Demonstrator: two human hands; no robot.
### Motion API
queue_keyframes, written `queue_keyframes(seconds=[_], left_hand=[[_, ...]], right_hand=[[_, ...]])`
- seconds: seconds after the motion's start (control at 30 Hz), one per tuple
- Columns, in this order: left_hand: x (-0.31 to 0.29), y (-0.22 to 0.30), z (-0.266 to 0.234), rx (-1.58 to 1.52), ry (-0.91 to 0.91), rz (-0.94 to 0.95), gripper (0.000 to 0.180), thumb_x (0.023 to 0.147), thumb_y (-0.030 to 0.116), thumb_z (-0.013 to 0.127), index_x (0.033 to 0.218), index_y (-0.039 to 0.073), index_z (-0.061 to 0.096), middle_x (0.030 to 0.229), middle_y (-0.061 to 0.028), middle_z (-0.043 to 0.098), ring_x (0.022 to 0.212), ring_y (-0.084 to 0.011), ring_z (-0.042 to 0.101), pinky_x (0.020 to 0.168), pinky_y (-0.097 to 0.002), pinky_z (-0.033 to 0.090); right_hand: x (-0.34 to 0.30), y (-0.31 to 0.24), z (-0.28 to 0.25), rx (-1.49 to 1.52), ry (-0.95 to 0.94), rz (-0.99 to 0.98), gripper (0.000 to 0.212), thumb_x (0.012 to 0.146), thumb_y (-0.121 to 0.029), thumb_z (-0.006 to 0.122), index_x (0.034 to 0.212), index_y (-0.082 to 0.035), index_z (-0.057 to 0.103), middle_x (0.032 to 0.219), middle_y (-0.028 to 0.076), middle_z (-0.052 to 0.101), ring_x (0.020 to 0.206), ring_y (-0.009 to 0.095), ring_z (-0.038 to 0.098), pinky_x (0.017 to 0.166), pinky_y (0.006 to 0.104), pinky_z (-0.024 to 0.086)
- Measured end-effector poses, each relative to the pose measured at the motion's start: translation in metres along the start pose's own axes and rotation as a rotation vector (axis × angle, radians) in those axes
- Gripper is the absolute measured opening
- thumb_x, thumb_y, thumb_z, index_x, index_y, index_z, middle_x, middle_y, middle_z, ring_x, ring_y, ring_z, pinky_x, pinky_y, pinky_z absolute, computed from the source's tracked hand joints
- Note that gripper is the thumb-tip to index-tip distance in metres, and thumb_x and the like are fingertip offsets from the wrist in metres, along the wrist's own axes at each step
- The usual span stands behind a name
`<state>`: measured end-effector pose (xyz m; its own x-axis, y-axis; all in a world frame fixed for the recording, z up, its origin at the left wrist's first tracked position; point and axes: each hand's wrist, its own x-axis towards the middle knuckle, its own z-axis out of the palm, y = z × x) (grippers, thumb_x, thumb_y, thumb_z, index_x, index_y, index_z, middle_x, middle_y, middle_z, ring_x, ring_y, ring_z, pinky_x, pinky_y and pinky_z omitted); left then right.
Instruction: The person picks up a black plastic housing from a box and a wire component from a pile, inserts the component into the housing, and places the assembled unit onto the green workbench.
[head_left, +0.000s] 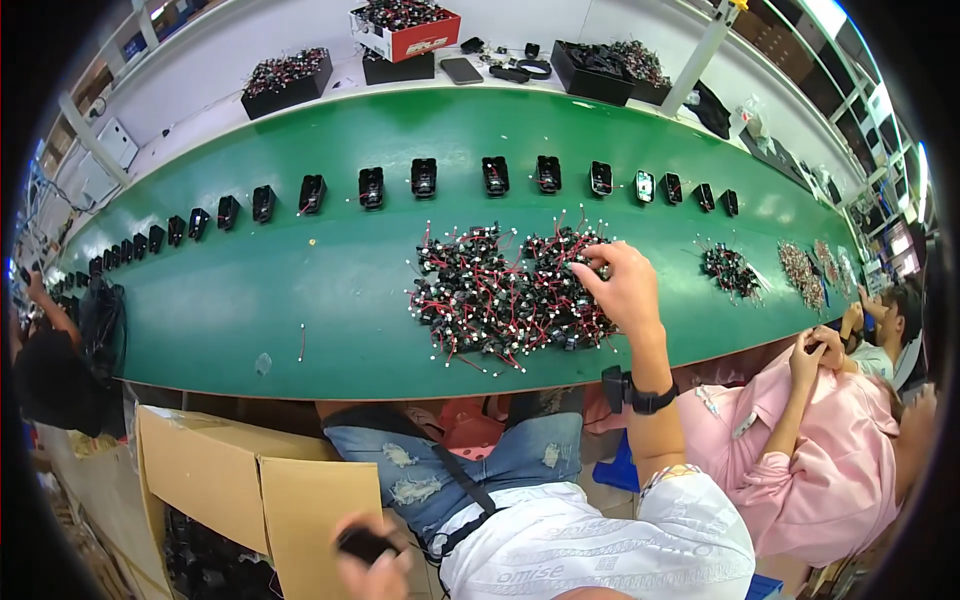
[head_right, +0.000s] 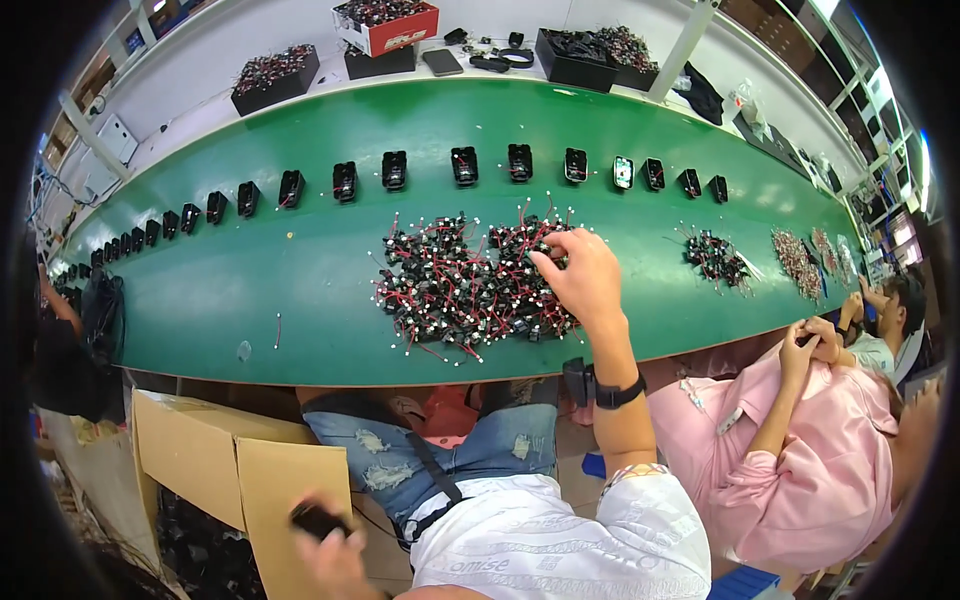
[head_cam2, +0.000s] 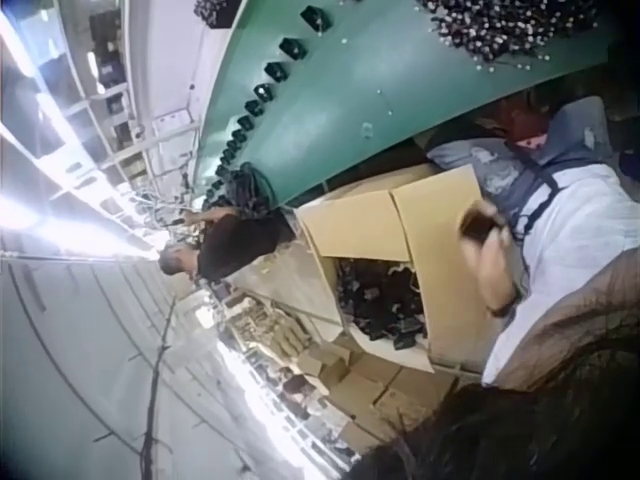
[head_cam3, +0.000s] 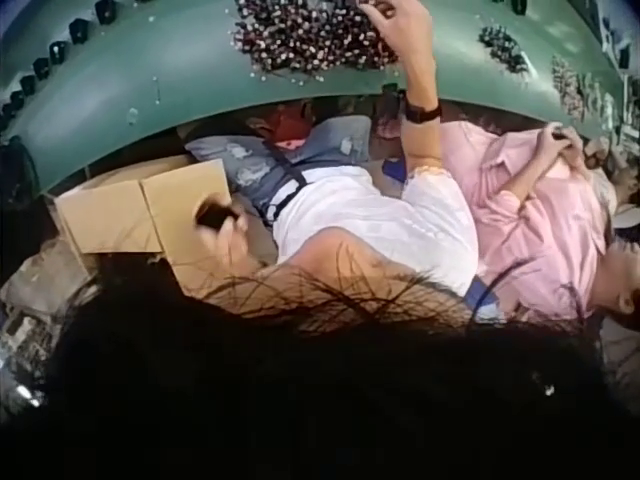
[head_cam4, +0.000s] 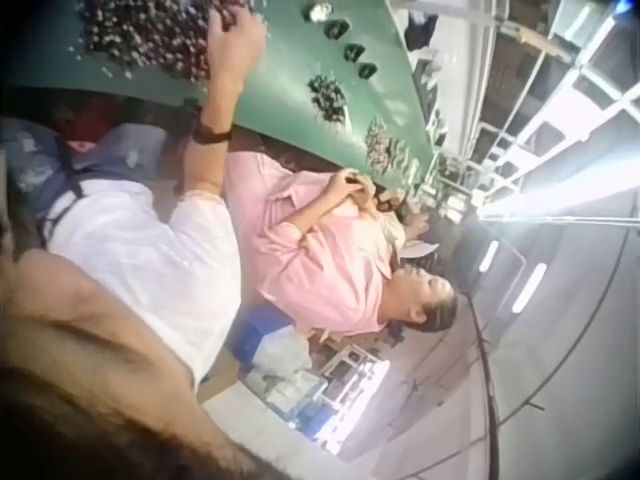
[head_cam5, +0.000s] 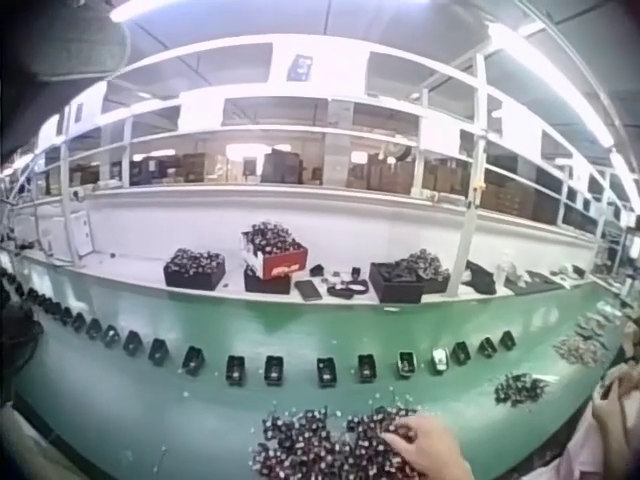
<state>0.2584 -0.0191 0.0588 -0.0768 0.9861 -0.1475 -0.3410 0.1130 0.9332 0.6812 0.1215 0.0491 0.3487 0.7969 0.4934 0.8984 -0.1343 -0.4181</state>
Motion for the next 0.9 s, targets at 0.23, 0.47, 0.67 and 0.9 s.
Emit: queue_keyframes(seconds=[0.23,0.47,0.67,0.9], left_hand=[[0.055,-0.070,0.045,-0.213,-0.532,-0.405,0.067,0.100,0.049,0.044,0.145,0.000,0.037,0.105,-0.0127,0.059,0.073,-0.0190,0.060,0.063,-0.0311,0.050],[0.100,-0.068,0.088,-0.542,-0.569,-0.580,0.056,0.104,0.041,0.043,0.142,0.001,0.040,0.107,-0.0152,0.060,0.078,-0.0245,0.063,0.064,-0.0377,0.054],[0.106,-0.072,0.119,-0.597,-0.633,-0.465,0.047,0.106,0.038,0.044,0.139,0.004,0.040,0.113,-0.0087,0.062,0.090,-0.0172,0.063,0.070,-0.0327,0.053],[0.102,-0.073,0.110,-0.530,-0.573,-0.404,0.054,0.105,0.044,0.045,0.140,0.002,0.038,0.113,-0.0080,0.062,0.095,-0.0149,0.063,0.072,-0.0312,0.053]], right_hand=[[0.011,0.007,0.011,0.105,-0.113,0.072,0.016,0.084,-0.017,0.075,0.089,-0.002,0.070,0.079,0.007,0.066,0.066,0.017,0.062,0.063,0.0312,0.049],[-0.056,-0.068,-0.025,1.074,-0.195,0.313,0.011,0.090,-0.005,0.070,0.095,0.003,0.064,0.081,0.000,0.065,0.072,0.008,0.062,0.065,0.0225,0.050],[-0.086,-0.109,-0.021,0.587,-0.120,-0.408,0.020,0.067,0.005,0.081,0.079,-0.003,0.067,0.087,0.010,0.070,0.077,0.022,0.067,0.065,0.0303,0.054],[-0.081,-0.123,-0.015,0.532,-0.174,-0.534,0.023,0.064,-0.001,0.084,0.080,-0.008,0.069,0.089,0.005,0.071,0.077,0.022,0.067,0.063,0.0312,0.054]])
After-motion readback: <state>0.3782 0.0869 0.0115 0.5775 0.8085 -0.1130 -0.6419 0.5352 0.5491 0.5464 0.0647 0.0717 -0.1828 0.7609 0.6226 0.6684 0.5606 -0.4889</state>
